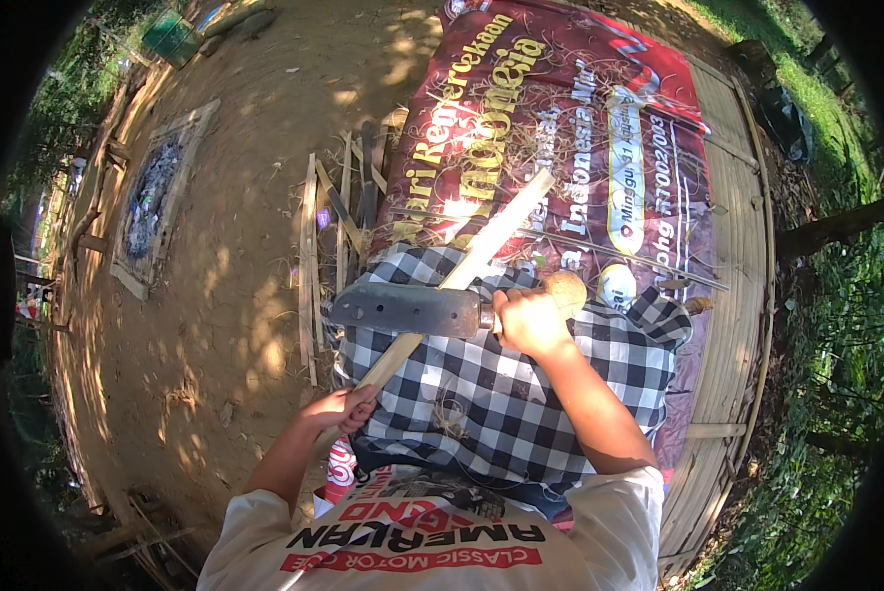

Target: The person shaves a piece of bamboo by hand using a cleaver-like knife, repeatedly sliding the blade along the length of the wood to strip away material.

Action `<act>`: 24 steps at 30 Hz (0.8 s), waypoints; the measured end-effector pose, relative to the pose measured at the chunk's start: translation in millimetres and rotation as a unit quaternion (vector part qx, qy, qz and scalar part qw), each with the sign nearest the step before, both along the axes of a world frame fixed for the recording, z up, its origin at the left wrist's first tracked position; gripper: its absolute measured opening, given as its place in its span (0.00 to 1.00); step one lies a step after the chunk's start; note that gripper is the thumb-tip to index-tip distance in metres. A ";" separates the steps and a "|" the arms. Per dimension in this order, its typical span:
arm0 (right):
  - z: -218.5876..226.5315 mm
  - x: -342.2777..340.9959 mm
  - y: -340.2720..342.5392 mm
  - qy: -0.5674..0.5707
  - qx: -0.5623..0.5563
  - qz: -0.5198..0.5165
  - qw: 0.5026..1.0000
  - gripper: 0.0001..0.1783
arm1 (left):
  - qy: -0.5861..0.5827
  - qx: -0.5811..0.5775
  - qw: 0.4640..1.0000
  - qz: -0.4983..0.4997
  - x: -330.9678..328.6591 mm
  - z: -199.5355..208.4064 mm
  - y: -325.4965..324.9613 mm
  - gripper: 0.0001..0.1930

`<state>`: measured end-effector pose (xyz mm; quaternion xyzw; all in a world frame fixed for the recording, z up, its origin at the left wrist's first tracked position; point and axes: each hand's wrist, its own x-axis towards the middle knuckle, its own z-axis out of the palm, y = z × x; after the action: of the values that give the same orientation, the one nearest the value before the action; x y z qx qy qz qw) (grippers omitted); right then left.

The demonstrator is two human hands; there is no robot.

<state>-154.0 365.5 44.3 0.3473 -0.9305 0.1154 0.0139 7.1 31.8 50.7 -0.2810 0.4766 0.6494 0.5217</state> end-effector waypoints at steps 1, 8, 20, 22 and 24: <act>0.2 -0.1 1.6 0.010 -0.006 0.005 1.000 0.12 | 0.015 -0.017 1.000 -0.014 -2.6 4.0 3.0 0.24; 14.6 -42.2 78.8 -0.003 0.076 -0.294 0.953 0.13 | -0.011 0.007 1.000 -0.010 18.4 -11.1 -13.6 0.24; 74.6 -13.6 128.8 -0.044 -0.099 -0.385 0.917 0.18 | 0.011 0.033 0.997 -0.066 7.4 -15.2 -13.4 0.28; 68.4 -7.5 82.9 -0.046 -0.140 -0.272 0.951 0.19 | 0.019 0.023 0.998 -0.064 6.0 -8.8 -10.5 0.29; 73.7 2.1 26.1 -0.076 -0.068 -0.204 0.974 0.22 | 0.017 0.016 0.998 -0.057 10.9 -9.5 -12.9 0.29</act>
<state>-151.9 391.6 118.0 0.1381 -0.9702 0.1990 -0.0104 18.0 18.9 41.2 -0.2340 0.4900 0.6305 0.5546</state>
